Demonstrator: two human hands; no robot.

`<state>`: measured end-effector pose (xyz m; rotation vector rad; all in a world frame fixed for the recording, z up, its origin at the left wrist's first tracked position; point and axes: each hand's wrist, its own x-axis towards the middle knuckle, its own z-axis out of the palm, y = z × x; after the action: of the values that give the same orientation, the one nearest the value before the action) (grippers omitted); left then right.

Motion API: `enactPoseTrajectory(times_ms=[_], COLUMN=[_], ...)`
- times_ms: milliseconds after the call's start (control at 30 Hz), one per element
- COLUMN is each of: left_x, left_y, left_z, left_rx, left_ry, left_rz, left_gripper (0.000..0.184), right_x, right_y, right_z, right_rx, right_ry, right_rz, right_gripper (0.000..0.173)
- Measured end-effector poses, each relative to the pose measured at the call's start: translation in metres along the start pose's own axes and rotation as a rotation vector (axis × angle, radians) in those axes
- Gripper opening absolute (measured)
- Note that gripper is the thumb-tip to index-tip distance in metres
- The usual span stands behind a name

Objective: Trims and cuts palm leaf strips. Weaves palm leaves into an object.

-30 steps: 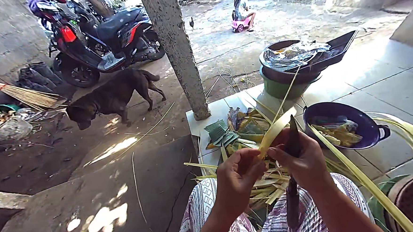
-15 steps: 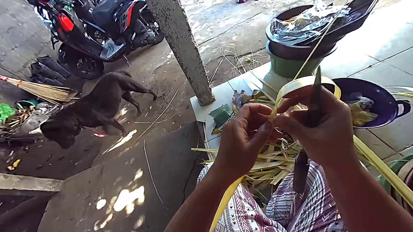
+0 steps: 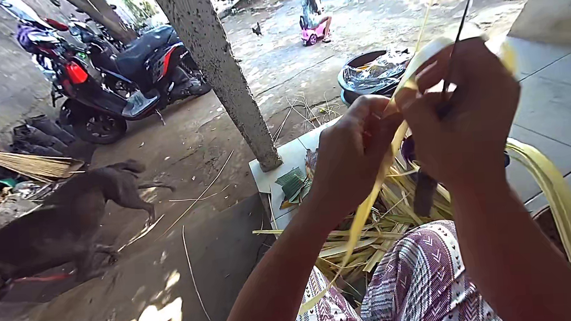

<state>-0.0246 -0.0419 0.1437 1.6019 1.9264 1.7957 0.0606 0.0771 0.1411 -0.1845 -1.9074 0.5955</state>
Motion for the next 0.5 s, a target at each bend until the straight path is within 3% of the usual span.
enactPoseTrajectory(times_ms=[167, 300, 433, 500], left_x=[0.032, 0.030, 0.020, 0.015], left_y=[0.006, -0.027, -0.052, -0.052], left_z=[-0.018, -0.038, -0.074, -0.092], left_rx=[-0.226, -0.559, -0.796, -0.708], left_ry=[-0.294, -0.559, -0.539, -0.351], left_rz=[-0.148, -0.161, -0.107, -0.080], left_gripper=[0.014, 0.014, 0.017, 0.025], right_x=[0.057, 0.078, 0.070, 0.059], right_y=[0.015, 0.057, 0.122, 0.164], right_z=[-0.030, -0.054, -0.074, -0.089], right_rx=[0.052, 0.258, 0.417, 0.441], right_ry=[0.125, 0.193, 0.280, 0.313], right_rz=[0.212, 0.416, 0.653, 0.713], right_gripper=[0.053, 0.038, 0.017, 0.010])
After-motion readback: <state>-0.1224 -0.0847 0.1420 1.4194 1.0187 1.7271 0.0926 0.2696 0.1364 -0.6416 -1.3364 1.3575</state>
